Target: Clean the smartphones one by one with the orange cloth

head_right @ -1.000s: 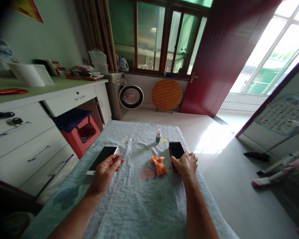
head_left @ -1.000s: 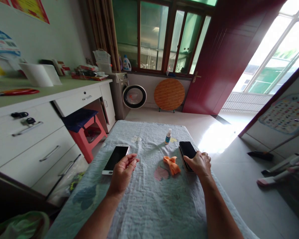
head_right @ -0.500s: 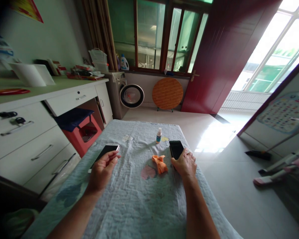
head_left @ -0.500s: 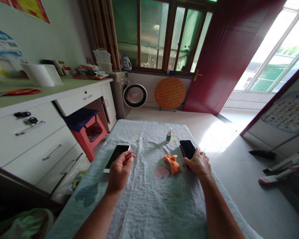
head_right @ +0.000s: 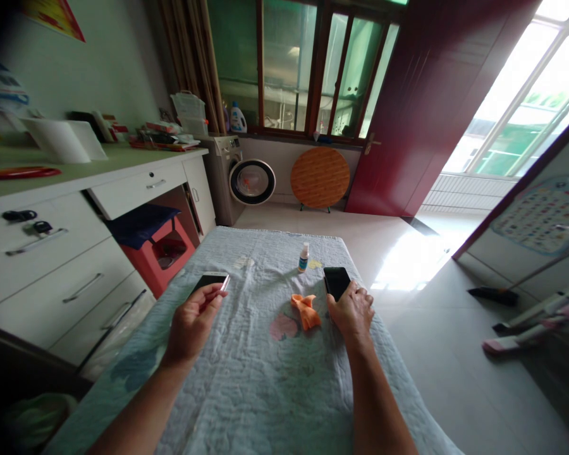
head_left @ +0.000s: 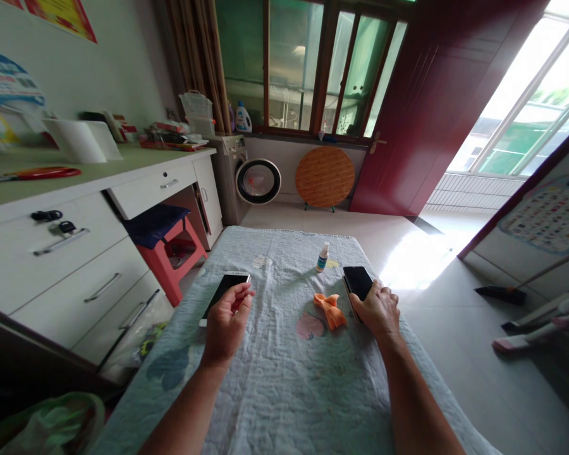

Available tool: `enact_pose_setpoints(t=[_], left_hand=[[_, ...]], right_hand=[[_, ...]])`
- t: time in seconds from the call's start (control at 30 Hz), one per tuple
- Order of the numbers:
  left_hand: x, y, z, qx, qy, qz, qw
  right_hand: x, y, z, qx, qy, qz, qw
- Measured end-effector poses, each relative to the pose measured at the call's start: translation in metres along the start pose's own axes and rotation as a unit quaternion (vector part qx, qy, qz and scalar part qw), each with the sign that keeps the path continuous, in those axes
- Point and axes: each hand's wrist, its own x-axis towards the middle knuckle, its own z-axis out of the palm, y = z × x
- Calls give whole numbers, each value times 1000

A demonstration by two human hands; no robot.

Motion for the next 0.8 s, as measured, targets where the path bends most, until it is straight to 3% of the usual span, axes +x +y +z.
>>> enact_pose_setpoints(t=[0.23,0.37,0.5,0.6,0.7,0.8], left_hand=[[2,0,-3,-3,18,4,1000],[9,-2,-11,95,61,27,993],[16,-10,-19,309,95,84,943],[14,-13,-18,449,68,33,890],[9,-12,-15,533,28,-14,845],[7,-11,-15,570,14,-28,821]], right_hand=[[3,3,2,11,-5,-3,1000],[3,5,2,15,-11,7,1000],[-1,2,-1,21,80,-24,996],[-5,-6,-1,95,145,-137,975],[-13,-16,3,166,122,-239,949],[-21,-25,7,178,73,-279,941]])
